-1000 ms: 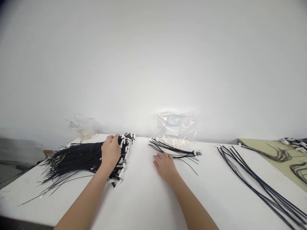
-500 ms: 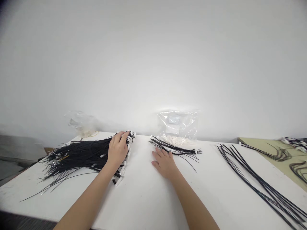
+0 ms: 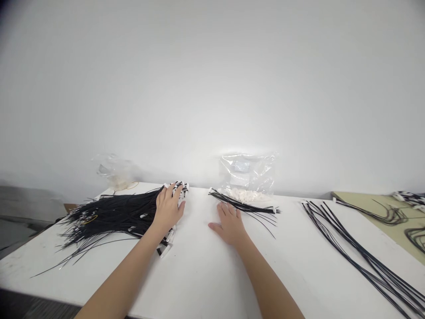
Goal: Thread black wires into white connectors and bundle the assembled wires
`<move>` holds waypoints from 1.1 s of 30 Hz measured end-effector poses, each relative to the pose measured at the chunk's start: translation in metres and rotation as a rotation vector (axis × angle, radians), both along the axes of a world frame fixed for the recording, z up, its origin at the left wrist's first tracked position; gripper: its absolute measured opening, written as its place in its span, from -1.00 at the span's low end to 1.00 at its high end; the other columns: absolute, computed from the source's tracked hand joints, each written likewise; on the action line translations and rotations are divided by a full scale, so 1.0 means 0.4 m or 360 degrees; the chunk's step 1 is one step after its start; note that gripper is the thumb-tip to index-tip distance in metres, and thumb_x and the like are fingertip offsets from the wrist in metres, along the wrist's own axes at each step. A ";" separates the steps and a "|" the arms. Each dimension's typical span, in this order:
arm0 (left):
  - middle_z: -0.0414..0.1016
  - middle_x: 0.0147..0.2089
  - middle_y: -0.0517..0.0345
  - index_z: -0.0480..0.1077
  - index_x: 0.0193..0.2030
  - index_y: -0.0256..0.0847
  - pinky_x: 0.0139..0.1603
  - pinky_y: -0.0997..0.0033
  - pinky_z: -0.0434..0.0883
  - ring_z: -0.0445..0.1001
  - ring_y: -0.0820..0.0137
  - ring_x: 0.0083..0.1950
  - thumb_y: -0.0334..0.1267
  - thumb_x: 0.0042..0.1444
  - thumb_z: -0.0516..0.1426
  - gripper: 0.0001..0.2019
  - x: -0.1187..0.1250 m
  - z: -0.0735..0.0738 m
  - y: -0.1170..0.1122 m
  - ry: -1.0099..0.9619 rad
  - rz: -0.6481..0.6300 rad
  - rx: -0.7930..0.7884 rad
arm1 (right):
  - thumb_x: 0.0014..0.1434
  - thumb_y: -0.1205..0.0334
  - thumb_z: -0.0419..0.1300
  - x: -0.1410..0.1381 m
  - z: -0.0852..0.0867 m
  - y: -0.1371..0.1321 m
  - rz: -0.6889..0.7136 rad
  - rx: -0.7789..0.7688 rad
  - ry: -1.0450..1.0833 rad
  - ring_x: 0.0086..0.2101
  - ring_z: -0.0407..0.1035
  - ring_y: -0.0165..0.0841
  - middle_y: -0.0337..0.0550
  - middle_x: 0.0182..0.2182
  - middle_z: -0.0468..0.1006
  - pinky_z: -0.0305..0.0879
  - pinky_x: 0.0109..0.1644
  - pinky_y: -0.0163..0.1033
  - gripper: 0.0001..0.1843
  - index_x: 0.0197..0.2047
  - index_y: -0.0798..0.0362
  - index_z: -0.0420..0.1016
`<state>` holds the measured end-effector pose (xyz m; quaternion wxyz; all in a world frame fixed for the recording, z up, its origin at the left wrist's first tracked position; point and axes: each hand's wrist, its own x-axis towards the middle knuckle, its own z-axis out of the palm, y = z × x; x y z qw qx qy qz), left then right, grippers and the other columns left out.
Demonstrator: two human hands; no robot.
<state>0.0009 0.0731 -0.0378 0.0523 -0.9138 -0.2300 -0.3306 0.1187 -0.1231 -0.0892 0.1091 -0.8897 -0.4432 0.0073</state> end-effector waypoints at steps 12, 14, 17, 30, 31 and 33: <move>0.09 0.19 -0.09 0.14 0.16 -0.15 0.14 0.03 0.04 0.02 0.05 0.20 -0.22 0.01 0.03 -0.49 0.003 -0.008 0.003 -0.0005 -0.0038 -0.0004 | 0.18 -0.08 -0.13 -0.009 0.021 -0.003 0.0310 0.0248 -0.0197 0.09 -0.04 -0.15 -0.10 0.12 0.16 -0.11 0.11 0.00 -0.44 0.19 -0.04 0.07; 0.09 0.19 -0.08 0.13 0.16 -0.14 0.13 0.04 0.05 0.03 0.06 0.19 -0.23 0.02 0.03 -0.49 0.002 -0.006 0.003 -0.0008 -0.0040 -0.0005 | 0.19 0.05 -0.08 -0.011 0.021 -0.004 0.0404 0.0360 -0.0260 0.01 0.08 -0.23 -0.08 0.01 0.27 -0.03 0.08 -0.09 -0.55 0.12 -0.02 0.17; 0.11 0.18 -0.07 0.14 0.16 -0.14 0.11 0.08 0.08 0.06 0.09 0.17 -0.27 0.03 0.01 -0.51 0.001 0.002 0.000 -0.0033 -0.0048 -0.0005 | 0.17 0.16 -0.04 -0.010 0.015 -0.006 0.0453 0.0468 -0.0289 -0.09 0.17 -0.29 -0.08 -0.10 0.33 0.06 0.03 -0.17 -0.63 0.05 0.01 0.24; 0.23 0.08 0.00 0.21 0.11 -0.14 0.09 0.28 0.21 0.23 0.34 0.08 -0.60 -0.04 -0.14 -0.44 0.000 0.009 0.028 -0.0280 -0.0324 -0.0035 | 0.18 0.28 -0.06 0.006 -0.008 -0.014 0.0394 0.0702 0.0095 -0.30 0.28 -0.41 -0.16 -0.32 0.38 0.26 -0.20 -0.28 -0.80 -0.36 0.04 0.36; 0.22 0.08 0.00 0.21 0.11 -0.16 0.08 0.31 0.23 0.23 0.35 0.08 -0.61 -0.04 -0.15 -0.43 0.000 0.008 0.031 -0.0278 -0.0352 -0.0063 | 0.18 0.30 -0.08 0.009 -0.009 -0.016 0.0385 0.0711 0.0106 -0.31 0.29 -0.41 -0.16 -0.30 0.39 0.27 -0.21 -0.28 -0.80 -0.32 0.03 0.36; 0.22 0.07 0.00 0.19 0.12 -0.16 0.07 0.35 0.26 0.24 0.37 0.07 -0.63 -0.07 -0.15 -0.41 0.001 0.006 0.035 -0.0239 -0.0405 -0.0127 | 0.17 0.32 -0.10 0.016 -0.014 -0.020 0.0354 0.0737 0.0128 -0.29 0.30 -0.41 -0.15 -0.23 0.38 0.28 -0.20 -0.27 -0.76 -0.19 0.01 0.35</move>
